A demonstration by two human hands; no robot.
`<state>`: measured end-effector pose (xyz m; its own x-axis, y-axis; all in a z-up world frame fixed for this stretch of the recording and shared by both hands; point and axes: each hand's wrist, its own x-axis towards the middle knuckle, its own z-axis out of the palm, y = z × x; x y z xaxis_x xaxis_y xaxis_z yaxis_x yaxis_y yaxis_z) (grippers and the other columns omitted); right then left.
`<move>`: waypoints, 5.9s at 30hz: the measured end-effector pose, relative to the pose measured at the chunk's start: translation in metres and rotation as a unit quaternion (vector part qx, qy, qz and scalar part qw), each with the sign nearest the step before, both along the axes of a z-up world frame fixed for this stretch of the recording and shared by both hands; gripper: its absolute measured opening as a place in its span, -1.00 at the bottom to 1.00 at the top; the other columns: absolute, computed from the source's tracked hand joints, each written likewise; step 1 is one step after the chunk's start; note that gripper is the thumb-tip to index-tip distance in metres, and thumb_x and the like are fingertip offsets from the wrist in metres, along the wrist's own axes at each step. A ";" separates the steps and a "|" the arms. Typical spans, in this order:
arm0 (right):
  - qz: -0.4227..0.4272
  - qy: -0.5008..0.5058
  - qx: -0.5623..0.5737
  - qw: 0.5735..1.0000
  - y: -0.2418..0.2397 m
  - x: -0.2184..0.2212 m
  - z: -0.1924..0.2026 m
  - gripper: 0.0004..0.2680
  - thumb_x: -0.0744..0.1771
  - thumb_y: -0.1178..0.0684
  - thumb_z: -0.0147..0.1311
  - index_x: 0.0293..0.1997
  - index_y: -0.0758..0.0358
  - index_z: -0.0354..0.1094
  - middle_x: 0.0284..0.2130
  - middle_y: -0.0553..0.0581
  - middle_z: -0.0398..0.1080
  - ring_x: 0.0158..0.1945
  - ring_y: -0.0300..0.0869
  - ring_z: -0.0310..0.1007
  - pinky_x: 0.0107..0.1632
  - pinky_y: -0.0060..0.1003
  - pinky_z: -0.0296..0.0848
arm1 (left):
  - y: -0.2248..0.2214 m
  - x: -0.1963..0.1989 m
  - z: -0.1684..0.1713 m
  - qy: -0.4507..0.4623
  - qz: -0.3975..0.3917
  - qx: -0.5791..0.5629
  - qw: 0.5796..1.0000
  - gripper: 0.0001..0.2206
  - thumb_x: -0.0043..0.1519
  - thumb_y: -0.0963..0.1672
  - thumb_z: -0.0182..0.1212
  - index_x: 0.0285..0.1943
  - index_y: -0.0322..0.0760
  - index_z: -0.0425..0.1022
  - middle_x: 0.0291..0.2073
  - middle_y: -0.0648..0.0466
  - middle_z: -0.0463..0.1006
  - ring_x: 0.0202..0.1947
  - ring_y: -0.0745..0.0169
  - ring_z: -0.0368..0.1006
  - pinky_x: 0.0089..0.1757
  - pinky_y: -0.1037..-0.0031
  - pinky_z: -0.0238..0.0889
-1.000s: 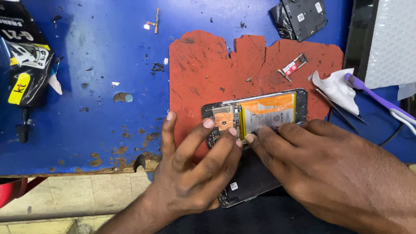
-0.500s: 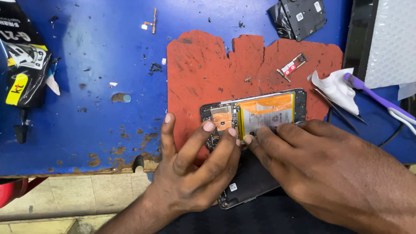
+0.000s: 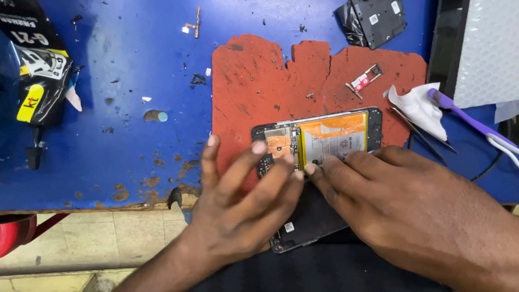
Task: The person disassembles a smartphone, removes the battery, cleans the internal components with a cloth, and reassembles the device by placing the back cover and camera module back into position.
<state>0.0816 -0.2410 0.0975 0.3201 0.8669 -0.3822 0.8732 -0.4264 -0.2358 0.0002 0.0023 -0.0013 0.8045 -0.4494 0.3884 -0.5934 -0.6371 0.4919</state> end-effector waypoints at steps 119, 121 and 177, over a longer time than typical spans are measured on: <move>-0.176 0.003 0.259 0.950 0.027 0.049 -0.016 -0.62 0.11 0.04 0.44 -0.02 0.18 0.51 0.08 0.22 0.41 0.15 0.09 0.42 0.06 -0.10 0.52 | 0.011 0.056 0.038 0.241 0.230 -0.380 0.863 -0.76 0.37 -0.22 0.22 0.20 -0.43 0.51 -0.26 0.06 0.70 -0.34 0.49 0.57 -0.28 0.61 0.44; -0.167 0.034 0.243 0.955 0.028 0.047 -0.023 -0.64 0.12 0.05 0.43 -0.03 0.15 0.52 0.10 0.21 0.41 0.16 0.08 0.42 0.05 -0.09 0.51 | 0.015 0.048 0.035 0.207 0.235 -0.338 0.888 -0.78 0.37 -0.24 0.23 0.19 -0.43 0.52 -0.26 0.04 0.68 -0.32 0.43 0.58 -0.24 0.58 0.45; -0.179 0.019 0.235 0.955 0.048 0.043 -0.031 -0.78 0.21 0.09 0.35 -0.13 0.25 0.51 0.08 0.25 0.37 0.12 0.14 0.40 0.02 -0.02 0.50 | 0.013 0.058 0.025 0.190 0.047 -0.118 0.973 -0.47 0.15 -0.18 0.38 0.35 -0.28 0.40 0.31 0.05 0.37 0.16 0.01 0.34 0.04 0.20 0.16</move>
